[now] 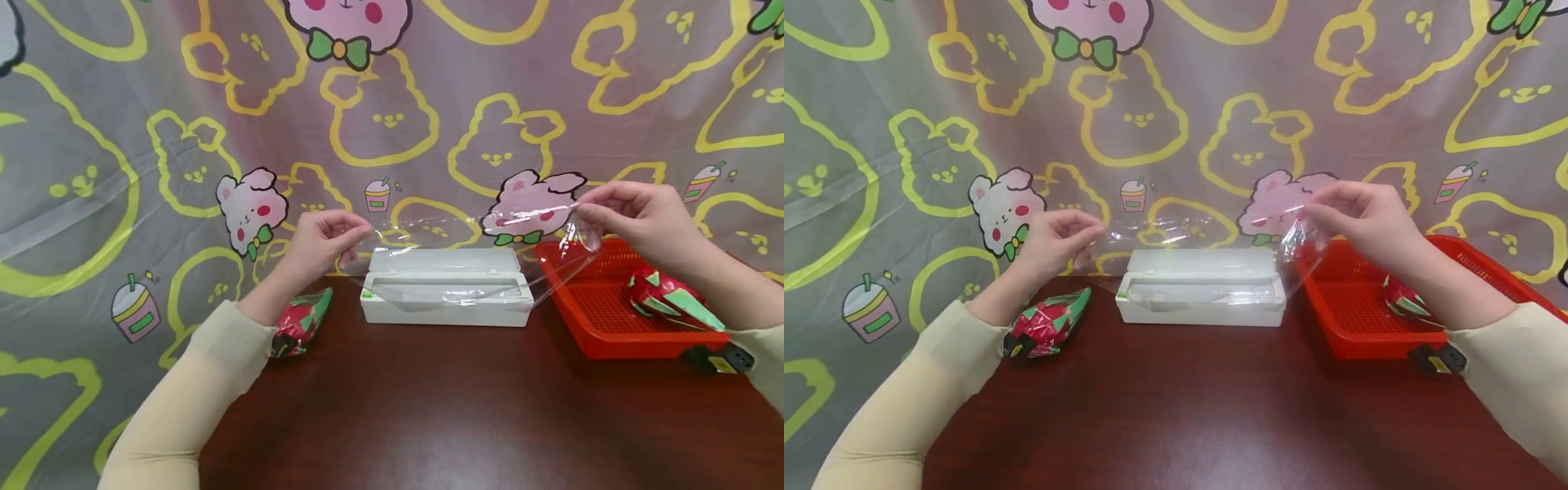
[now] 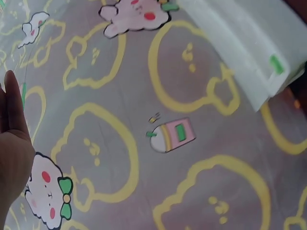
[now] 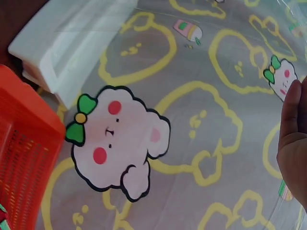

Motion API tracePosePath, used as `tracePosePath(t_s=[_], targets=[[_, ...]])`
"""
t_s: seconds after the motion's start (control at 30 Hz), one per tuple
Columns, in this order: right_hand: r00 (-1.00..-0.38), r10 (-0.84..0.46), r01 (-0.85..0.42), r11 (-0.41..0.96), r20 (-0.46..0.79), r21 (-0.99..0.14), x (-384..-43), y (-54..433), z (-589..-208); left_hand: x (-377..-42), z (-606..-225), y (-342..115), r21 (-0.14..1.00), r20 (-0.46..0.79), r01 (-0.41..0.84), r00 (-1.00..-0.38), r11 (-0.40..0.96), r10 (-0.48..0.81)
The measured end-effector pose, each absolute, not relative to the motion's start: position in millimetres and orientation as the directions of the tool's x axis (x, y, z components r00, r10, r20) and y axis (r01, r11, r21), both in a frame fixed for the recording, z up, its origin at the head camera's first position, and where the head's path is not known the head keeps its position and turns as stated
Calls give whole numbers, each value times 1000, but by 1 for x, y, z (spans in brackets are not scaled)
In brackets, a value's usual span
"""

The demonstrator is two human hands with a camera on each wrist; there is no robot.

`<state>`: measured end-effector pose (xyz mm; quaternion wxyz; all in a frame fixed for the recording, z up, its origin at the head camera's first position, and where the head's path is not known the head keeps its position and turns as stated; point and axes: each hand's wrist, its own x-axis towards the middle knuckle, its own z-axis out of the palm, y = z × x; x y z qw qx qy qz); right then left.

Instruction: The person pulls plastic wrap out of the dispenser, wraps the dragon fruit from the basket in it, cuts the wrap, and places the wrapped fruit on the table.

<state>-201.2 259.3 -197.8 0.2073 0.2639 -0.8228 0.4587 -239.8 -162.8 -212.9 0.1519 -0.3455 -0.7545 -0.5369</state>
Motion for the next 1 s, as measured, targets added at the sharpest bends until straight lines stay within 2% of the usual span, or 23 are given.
tracePosePath(t_s=[0.17,0.33,0.63,1.0], targets=[[-779,-289,-620,489,557,-613,-193,259,-220,-226,-239,-167,754,551,641,-735,142,396],[-802,-333,-596,500,496,-628,-188,259,-241,-214,-263,-167,776,492,602,-764,187,417],[-761,-497,-624,382,417,-682,-176,261,-274,-193,-301,-165,829,364,513,-797,222,482],[-698,-656,-541,223,285,-811,-163,267,-327,-166,-346,-168,857,269,481,-722,184,637]])
